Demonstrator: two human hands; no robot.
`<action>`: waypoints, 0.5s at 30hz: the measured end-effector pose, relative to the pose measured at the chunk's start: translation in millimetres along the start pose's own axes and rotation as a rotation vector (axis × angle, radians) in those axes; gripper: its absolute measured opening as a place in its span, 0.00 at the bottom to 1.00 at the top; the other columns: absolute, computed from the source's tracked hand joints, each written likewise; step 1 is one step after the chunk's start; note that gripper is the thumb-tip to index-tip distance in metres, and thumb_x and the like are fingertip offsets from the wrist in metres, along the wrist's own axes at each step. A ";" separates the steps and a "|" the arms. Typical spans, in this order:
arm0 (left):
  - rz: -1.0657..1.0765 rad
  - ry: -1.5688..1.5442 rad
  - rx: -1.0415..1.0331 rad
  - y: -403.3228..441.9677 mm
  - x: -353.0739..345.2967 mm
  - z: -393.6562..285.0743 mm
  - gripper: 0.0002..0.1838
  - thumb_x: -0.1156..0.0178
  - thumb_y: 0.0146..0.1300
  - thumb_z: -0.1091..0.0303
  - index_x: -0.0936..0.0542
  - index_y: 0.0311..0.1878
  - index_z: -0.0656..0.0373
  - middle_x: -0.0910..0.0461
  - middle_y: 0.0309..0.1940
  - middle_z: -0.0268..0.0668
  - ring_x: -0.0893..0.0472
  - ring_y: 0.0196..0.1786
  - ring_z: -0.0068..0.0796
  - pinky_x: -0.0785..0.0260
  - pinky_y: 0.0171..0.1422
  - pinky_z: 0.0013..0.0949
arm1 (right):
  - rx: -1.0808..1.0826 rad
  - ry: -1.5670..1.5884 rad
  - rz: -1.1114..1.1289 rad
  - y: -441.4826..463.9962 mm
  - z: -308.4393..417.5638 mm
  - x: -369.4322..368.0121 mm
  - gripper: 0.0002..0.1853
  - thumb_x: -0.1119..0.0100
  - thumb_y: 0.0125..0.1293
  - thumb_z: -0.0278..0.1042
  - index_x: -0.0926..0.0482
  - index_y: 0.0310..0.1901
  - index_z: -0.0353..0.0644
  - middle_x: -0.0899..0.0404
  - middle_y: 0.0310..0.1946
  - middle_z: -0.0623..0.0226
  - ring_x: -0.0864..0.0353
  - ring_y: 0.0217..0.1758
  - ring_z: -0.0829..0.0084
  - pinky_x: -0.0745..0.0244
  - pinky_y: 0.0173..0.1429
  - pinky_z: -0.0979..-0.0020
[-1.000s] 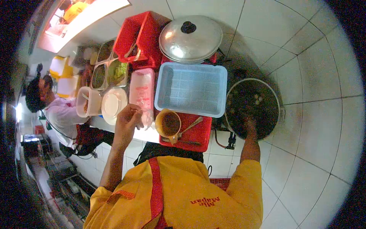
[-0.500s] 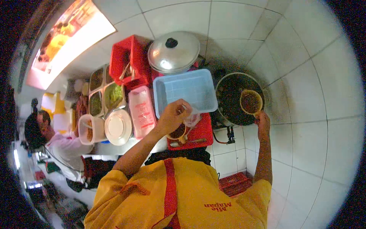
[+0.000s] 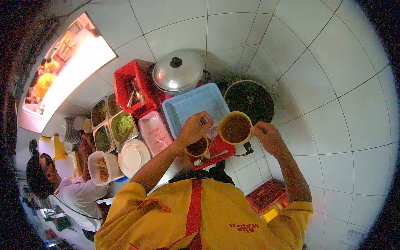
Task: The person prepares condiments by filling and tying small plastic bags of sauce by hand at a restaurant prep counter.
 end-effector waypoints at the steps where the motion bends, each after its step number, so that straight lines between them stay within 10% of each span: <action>1: -0.010 0.011 -0.006 -0.2 2.4 0.5 0.09 0.40 0.62 0.64 0.21 0.37 0.61 0.18 0.27 0.45 0.18 0.30 0.37 0.27 0.38 0.37 | 0.002 -0.052 -0.002 -1.6 8.7 -2.5 0.14 0.45 0.67 0.41 0.26 0.29 0.40 0.32 0.23 0.75 0.35 0.27 0.81 0.38 0.32 0.75; 15: -0.025 -0.024 -0.088 14.9 1.3 9.7 0.10 0.40 0.60 0.64 0.20 0.35 0.62 0.18 0.24 0.50 0.16 0.28 0.42 0.25 0.34 0.40 | 0.201 -0.376 -0.064 6.2 49.8 -9.1 0.20 0.44 0.67 0.49 0.21 0.33 0.36 0.20 0.27 0.57 0.20 0.31 0.65 0.28 0.39 0.64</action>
Point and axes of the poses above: each hand's wrist, its own y-axis towards the middle knuckle, its own x-axis out of the back of the hand, z = x × y, the point moved 5 cm from there along y, towards the middle knuckle
